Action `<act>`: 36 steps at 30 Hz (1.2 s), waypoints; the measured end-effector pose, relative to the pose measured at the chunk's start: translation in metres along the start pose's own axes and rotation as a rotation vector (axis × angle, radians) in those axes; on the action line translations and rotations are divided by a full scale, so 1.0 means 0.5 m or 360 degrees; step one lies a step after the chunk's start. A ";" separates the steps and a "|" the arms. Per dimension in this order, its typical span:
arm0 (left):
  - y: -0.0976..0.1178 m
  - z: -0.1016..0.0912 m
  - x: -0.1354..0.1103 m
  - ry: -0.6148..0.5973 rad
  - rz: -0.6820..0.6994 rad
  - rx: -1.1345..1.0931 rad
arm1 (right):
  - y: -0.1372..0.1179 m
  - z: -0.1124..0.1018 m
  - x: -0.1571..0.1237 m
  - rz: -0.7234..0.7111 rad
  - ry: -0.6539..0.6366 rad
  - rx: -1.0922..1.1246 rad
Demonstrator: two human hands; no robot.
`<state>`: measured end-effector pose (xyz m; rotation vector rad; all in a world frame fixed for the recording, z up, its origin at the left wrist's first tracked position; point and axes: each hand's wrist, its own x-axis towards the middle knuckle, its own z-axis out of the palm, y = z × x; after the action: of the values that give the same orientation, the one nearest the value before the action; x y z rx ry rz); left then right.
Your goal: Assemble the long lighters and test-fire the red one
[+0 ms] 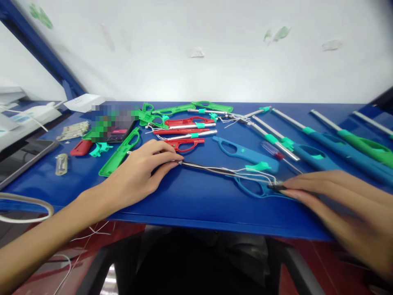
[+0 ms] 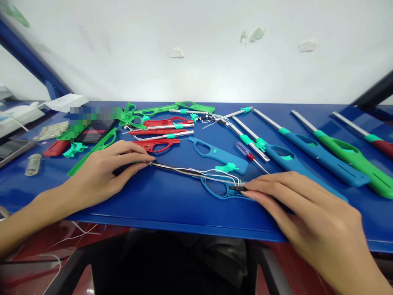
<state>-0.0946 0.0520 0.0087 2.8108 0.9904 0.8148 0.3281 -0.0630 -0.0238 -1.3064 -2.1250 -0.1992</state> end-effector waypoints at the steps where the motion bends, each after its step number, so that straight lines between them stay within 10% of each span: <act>1: 0.000 0.000 0.000 0.0000 -0.0003 -0.0002 | 0.001 0.000 -0.002 0.0002 0.0003 0.0002; 36: 0.049 0.014 0.055 -0.0011 0.0280 0.0064 | -0.019 -0.012 0.026 -0.0078 0.0071 -0.0095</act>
<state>-0.0592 0.0498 0.0206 2.9654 0.7751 0.8095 0.3186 -0.0607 -0.0096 -1.2726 -2.1295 -0.3115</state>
